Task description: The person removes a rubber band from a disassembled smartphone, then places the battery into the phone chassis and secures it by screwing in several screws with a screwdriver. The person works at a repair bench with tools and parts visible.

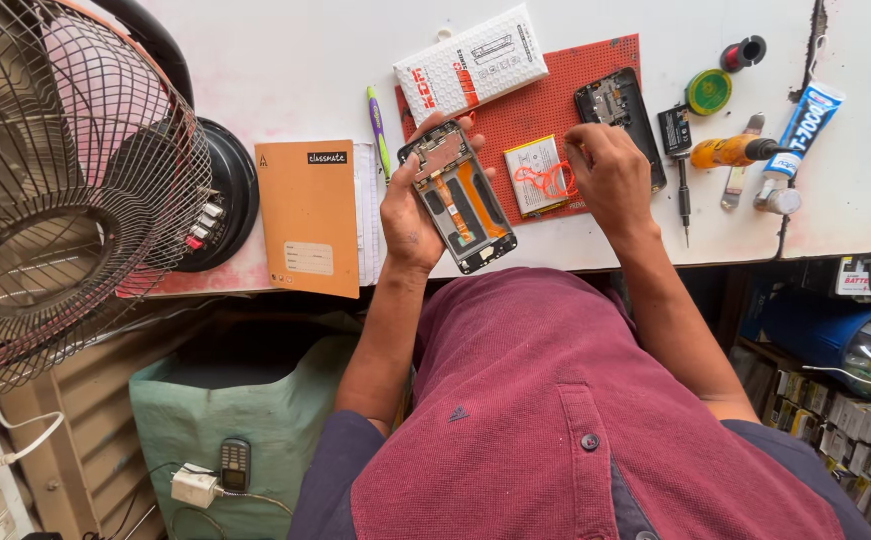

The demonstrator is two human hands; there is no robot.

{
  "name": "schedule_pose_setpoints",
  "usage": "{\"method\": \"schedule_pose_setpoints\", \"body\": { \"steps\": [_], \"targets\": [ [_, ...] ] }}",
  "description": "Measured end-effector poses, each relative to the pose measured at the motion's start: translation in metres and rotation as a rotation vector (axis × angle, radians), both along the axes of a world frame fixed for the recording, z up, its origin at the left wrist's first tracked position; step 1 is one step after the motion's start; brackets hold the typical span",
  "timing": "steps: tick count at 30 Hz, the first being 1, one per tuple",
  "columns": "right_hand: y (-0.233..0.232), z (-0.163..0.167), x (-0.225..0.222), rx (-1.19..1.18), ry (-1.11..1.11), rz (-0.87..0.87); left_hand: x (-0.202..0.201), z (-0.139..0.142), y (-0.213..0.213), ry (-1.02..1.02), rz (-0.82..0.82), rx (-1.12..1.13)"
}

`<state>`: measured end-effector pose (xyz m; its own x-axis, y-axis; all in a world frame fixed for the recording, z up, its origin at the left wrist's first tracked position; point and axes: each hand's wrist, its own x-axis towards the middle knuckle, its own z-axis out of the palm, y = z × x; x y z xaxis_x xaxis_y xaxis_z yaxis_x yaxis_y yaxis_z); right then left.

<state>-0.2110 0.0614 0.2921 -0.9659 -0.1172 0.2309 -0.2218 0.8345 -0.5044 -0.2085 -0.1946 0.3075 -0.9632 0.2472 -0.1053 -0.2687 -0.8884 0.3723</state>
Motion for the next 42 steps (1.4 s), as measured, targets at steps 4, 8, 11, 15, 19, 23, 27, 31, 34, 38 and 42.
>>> {"method": "schedule_pose_setpoints", "body": {
  "steps": [4, 8, 11, 15, 19, 23, 27, 31, 34, 38, 42],
  "targets": [
    [-0.001, -0.002, 0.008, -0.014, 0.033, 0.013, -0.002, 0.005, 0.003, 0.010, -0.003, 0.030],
    [-0.002, -0.005, 0.013, -0.098, 0.001, -0.021, -0.002, 0.007, 0.010, 0.024, 0.025, 0.029],
    [-0.002, -0.007, 0.016, -0.084, 0.026, -0.041, -0.003, 0.009, 0.013, 0.042, 0.023, 0.049],
    [-0.001, -0.010, 0.020, -0.093, 0.054, -0.032, -0.003, 0.014, 0.015, 0.032, 0.012, 0.043],
    [0.000, -0.013, 0.022, -0.173, 0.026, -0.028, -0.001, 0.021, 0.014, 0.048, 0.013, 0.035],
    [0.000, -0.014, 0.025, -0.107, 0.034, -0.036, 0.002, 0.027, 0.013, 0.064, 0.008, 0.065],
    [0.000, -0.015, 0.026, -0.130, 0.044, -0.061, 0.002, 0.032, 0.013, 0.102, 0.003, 0.056],
    [-0.003, -0.013, 0.027, -0.254, -0.020, -0.077, 0.003, 0.034, 0.012, 0.099, -0.008, 0.058],
    [-0.005, -0.009, 0.028, -0.218, 0.010, -0.071, 0.003, 0.035, 0.013, 0.103, -0.009, 0.065],
    [-0.010, -0.001, 0.028, -0.234, -0.016, -0.073, 0.003, 0.037, 0.013, 0.106, -0.003, 0.063],
    [-0.016, 0.011, 0.029, -0.194, -0.005, -0.082, 0.003, 0.039, 0.013, 0.113, -0.002, 0.055]
  ]
}}
